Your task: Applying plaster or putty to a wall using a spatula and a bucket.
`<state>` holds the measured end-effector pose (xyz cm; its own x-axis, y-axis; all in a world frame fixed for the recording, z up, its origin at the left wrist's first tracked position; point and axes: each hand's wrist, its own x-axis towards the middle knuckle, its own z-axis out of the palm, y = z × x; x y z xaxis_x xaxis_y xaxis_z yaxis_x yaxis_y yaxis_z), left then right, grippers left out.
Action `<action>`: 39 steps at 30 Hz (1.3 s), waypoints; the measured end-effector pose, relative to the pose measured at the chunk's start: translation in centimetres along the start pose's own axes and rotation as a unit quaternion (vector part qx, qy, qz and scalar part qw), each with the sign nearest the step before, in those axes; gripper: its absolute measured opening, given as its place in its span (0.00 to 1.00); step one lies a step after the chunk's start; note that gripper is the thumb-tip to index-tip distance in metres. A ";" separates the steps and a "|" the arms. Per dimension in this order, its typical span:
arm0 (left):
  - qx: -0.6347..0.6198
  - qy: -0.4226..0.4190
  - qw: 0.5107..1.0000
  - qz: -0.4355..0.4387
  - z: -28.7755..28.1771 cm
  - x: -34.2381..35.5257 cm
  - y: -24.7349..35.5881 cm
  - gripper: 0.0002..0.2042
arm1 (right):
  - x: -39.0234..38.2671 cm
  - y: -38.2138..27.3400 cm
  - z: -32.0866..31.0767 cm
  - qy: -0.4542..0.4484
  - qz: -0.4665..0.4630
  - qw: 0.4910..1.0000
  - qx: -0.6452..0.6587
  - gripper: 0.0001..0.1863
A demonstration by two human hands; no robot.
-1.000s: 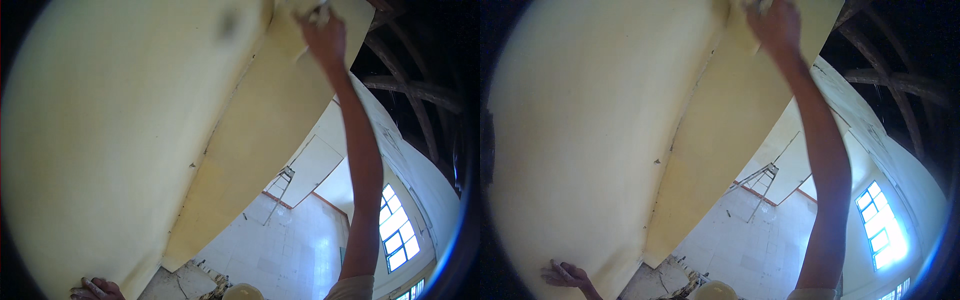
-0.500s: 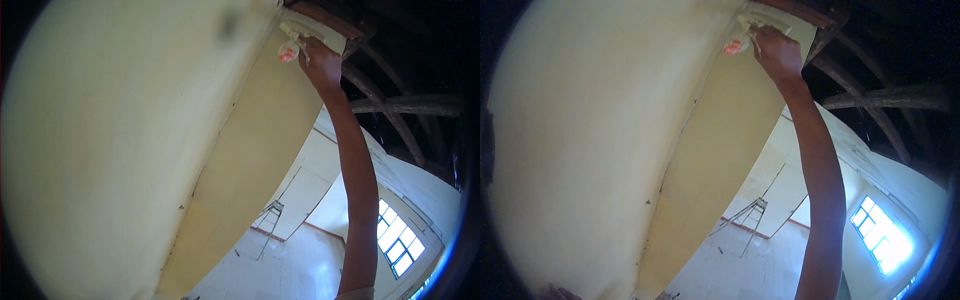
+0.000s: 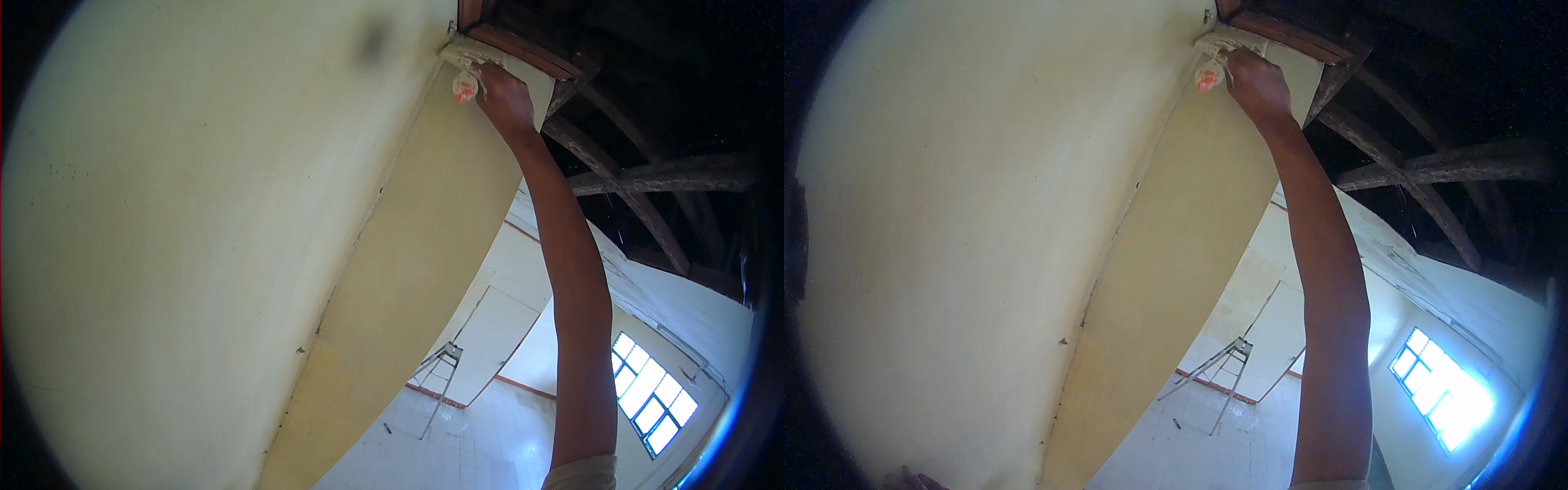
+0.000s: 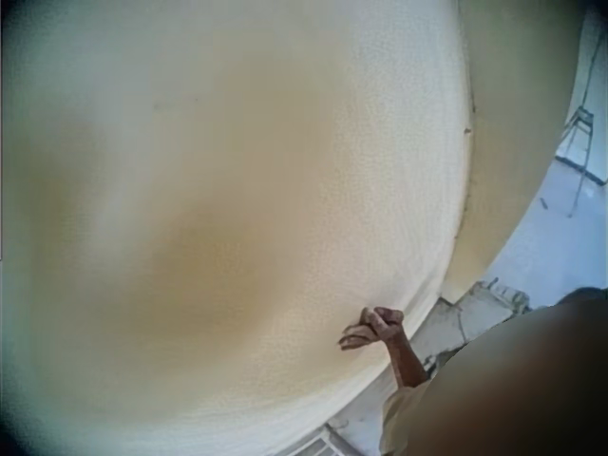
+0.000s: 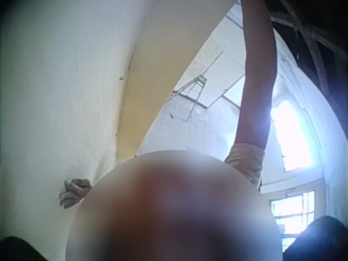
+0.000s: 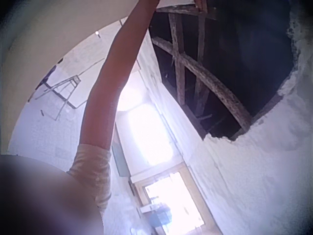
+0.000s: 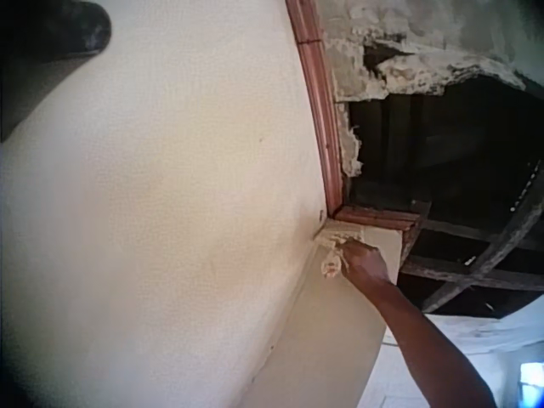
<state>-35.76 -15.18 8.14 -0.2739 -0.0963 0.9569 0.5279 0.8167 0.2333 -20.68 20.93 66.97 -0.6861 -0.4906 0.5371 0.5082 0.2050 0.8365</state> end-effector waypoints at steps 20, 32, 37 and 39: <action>-0.016 0.019 0.999 0.020 0.0 0.3 0.1 0.17 | 0.8 -0.4 0.7 -0.046 0.054 0.994 -0.081 0.11; -0.012 0.020 1.000 0.004 -0.1 0.9 0.5 0.16 | 3.2 3.7 -1.3 -0.026 0.129 0.989 -0.064 0.17; 0.003 0.009 1.000 0.010 -0.1 1.1 0.5 0.17 | 3.8 2.2 -1.4 -0.032 0.116 0.991 -0.055 0.17; -0.017 0.024 0.999 0.013 -0.1 1.2 0.5 0.17 | 4.3 2.1 -1.4 -0.047 0.115 0.991 -0.047 0.18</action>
<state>-35.78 -14.96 9.38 -0.2217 -0.1029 0.9697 0.5609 0.8000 0.2131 -21.85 18.06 70.91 -0.5902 -0.3587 0.7232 0.6994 0.2202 0.6800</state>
